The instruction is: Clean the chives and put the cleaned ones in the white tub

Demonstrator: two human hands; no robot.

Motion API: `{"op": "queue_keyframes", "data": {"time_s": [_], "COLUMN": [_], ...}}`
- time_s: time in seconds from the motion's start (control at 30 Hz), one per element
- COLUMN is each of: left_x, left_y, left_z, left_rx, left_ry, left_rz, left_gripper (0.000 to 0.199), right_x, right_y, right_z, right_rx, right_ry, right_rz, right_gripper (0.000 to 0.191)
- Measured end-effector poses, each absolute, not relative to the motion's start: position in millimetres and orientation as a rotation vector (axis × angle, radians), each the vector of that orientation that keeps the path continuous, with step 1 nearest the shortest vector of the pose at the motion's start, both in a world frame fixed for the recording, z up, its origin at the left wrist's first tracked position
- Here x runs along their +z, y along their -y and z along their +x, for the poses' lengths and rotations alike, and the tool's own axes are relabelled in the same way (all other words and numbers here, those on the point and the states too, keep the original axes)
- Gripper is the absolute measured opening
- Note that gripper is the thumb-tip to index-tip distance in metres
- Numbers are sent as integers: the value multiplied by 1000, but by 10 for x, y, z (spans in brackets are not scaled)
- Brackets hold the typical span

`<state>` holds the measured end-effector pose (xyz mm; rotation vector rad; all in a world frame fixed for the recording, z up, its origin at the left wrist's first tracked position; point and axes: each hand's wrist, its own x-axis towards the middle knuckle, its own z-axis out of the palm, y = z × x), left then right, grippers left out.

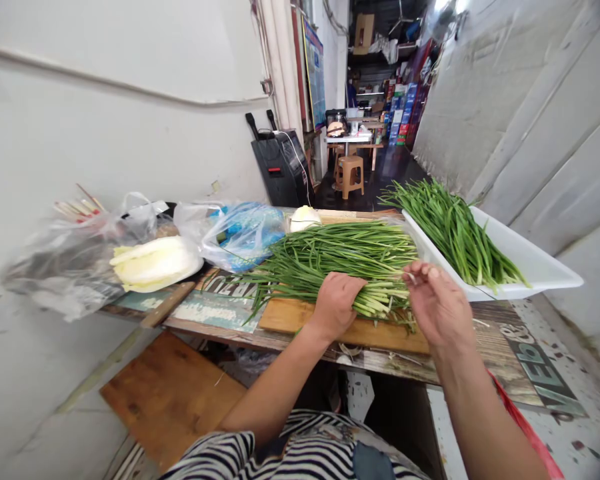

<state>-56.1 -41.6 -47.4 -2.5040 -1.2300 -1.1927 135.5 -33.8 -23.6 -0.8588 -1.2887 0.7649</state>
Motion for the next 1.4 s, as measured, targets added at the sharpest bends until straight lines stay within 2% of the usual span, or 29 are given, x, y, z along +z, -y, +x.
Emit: {"op": "queue_keyframes", "data": {"time_s": [0.13, 0.4, 0.6, 0.7, 0.83, 1.0, 1.23, 1.4], "left_x": [-452, -426, -384, -338, -328, -337, -348, -435], "left_y": [433, 415, 382, 391, 394, 387, 360, 352], "left_z": [-567, -613, -740, -742, -730, -743, -688, -606], "left_rx": [-1260, -1216, -1344, -1374, -1324, -1322, -1257, -1184], "left_ry": [1201, 1187, 1253, 1279, 1353, 1412, 1343, 1302], "left_rz": [-2448, -2543, -2492, -2504, -2489, -2415, -2588, -2677], "left_gripper": [30, 31, 48, 51, 42, 42, 51, 47], "right_x": [-182, -208, -353, -443, -511, -490, -270, -262], "right_y": [340, 351, 35, -84, -164, -176, 74, 237], "right_z": [1579, 1563, 1878, 1915, 1897, 1930, 1743, 1502], "right_rx": [295, 289, -119, -132, -163, -223, -47, 79], "right_ry": [1768, 2157, 2160, 2302, 2443, 2406, 2381, 2146], "right_rz": [-1222, -930, -1418, -1524, -1546, -1368, -1116, -929], "right_gripper": [30, 26, 30, 29, 19, 15, 30, 22]}}
